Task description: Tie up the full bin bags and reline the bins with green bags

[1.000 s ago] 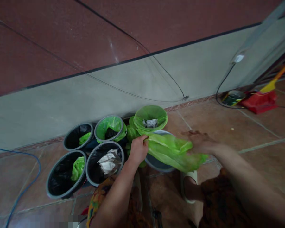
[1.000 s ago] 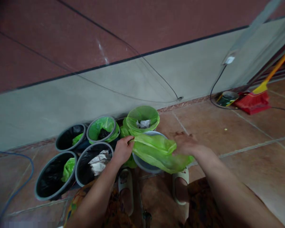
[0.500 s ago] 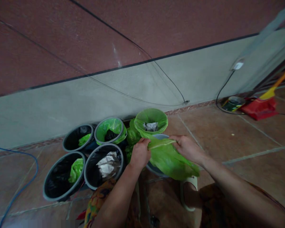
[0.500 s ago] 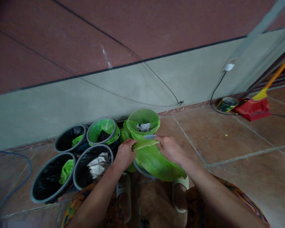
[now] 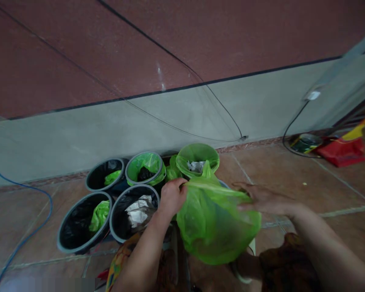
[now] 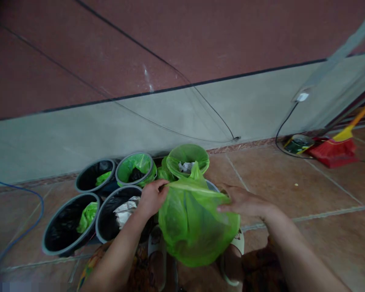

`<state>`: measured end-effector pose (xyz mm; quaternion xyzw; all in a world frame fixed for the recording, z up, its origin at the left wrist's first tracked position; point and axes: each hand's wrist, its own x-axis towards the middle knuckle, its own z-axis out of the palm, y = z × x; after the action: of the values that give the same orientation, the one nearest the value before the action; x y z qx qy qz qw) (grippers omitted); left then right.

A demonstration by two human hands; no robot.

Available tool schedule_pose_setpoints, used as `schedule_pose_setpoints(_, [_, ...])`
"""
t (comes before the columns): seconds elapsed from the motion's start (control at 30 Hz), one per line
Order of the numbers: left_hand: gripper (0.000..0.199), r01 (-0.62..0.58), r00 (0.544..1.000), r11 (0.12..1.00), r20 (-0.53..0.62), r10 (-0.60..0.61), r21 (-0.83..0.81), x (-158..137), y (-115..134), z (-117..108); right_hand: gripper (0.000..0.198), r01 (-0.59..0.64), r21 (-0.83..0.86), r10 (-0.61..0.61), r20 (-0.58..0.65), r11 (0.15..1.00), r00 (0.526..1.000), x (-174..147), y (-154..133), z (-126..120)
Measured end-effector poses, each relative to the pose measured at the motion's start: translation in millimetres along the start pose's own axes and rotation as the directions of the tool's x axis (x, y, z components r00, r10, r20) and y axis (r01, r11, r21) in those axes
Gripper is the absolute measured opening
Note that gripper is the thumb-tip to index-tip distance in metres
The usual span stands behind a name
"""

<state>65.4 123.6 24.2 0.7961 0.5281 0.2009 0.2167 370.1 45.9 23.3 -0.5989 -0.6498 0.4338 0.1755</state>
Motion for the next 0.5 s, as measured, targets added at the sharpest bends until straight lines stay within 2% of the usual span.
schedule_pose_setpoints(0.07, [0.021, -0.040, 0.999, 0.998, 0.012, 0.041, -0.054, -3, 7, 7, 0.081, 0.061, -0.106, -0.076, -0.140, 0.992, 0.987, 10, -8, 18])
schedule_pose_setpoints(0.13, [0.021, -0.073, 0.997, 0.992, 0.016, 0.075, -0.105, -6, 15, 16, 0.078, 0.103, -0.174, -0.141, -0.224, 0.979, 0.964, 22, -21, 41])
schedule_pose_setpoints(0.2, [0.019, -0.092, 0.995, 0.986, 0.011, 0.095, -0.140, -9, 21, 23, 0.058, 0.150, -0.224, -0.203, -0.237, 0.963, 0.950, 31, -34, 63])
schedule_pose_setpoints(0.27, [0.016, -0.093, 0.996, 0.985, 0.004, 0.094, -0.143, -12, 24, 28, 0.032, 0.147, -0.285, -0.213, -0.218, 0.947, 0.952, 36, -46, 78])
schedule_pose_setpoints(0.37, [0.016, -0.081, 0.997, 0.992, 0.002, 0.082, -0.101, -13, 23, 30, 0.033, 0.079, -0.363, -0.177, -0.244, 0.929, 0.953, 38, -52, 80])
schedule_pose_setpoints(0.5, [0.027, -0.050, 0.999, 0.999, 0.020, 0.050, 0.000, -11, 14, 25, 0.033, 0.016, -0.313, -0.122, -0.323, 0.950, 0.939, 31, -36, 54])
